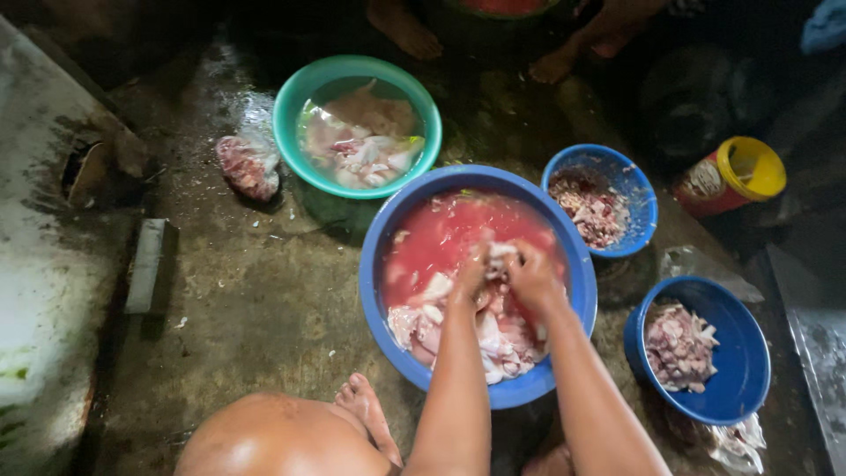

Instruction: The person sits on the floor washing cut raw meat pieces by hand in a large blue basin of bloody water, rubbing and sorting each piece and placing the cleaned pieces into a green basin. They pour water from a container into the green basin and continue washing the remaining meat.

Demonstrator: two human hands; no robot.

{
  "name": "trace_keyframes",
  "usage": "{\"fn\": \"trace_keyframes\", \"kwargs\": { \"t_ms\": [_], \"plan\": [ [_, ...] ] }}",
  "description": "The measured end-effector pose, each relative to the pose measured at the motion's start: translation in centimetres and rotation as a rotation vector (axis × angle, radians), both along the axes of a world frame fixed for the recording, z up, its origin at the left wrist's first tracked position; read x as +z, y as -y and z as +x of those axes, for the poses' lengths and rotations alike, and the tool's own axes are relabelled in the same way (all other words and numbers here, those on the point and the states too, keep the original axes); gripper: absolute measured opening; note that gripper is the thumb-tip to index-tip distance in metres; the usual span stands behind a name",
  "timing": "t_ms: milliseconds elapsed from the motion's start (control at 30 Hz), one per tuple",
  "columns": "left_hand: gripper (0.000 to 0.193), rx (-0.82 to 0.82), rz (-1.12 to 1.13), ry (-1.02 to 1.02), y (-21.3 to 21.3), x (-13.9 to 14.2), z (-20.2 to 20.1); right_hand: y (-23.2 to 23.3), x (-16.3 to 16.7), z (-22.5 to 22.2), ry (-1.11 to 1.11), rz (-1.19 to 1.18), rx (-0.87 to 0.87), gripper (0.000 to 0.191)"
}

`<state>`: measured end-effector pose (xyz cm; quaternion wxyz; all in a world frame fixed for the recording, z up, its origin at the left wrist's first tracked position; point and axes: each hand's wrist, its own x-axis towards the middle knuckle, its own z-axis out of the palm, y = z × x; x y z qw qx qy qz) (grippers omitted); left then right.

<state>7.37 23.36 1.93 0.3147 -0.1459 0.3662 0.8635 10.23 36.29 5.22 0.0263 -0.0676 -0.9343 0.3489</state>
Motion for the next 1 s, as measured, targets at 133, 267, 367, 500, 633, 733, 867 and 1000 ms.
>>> {"fn": "trace_keyframes", "kwargs": {
  "t_ms": [133,267,367,500,633,733,867,1000],
  "plan": [
    [0.049,0.031,-0.414,-0.118,0.1,-2.7,-0.2,2.4,-1.4,0.8,-0.050,0.047,0.058,0.026],
    [0.035,-0.009,-1.191,-0.650,-0.2,-5.2,-1.2,2.6,-0.9,0.5,-0.018,0.192,0.118,0.022],
    [0.032,0.055,-1.191,-0.553,0.0,-5.8,-0.9,3.7,1.0,-0.4,0.026,0.149,0.118,0.019],
    [0.031,0.071,-1.217,-0.458,-0.3,-5.7,-0.5,5.9,4.4,-4.4,-0.120,0.061,0.162,0.020],
    [0.030,0.061,-1.261,-0.399,-0.7,-5.6,0.7,11.0,6.7,-11.0,-0.249,-0.074,0.283,0.031],
    [0.030,0.072,-1.308,-0.405,-0.8,-5.3,1.1,12.3,7.4,-12.7,-0.117,-0.271,0.278,0.045],
    [0.030,0.114,-1.431,-0.480,-0.6,-4.3,1.0,6.9,5.2,-10.3,-0.092,0.157,0.269,0.033],
    [0.034,0.229,-1.639,-0.649,-0.4,-0.9,1.3,-1.6,0.3,-5.1,0.498,0.600,-0.001,0.044]
  ]
}}
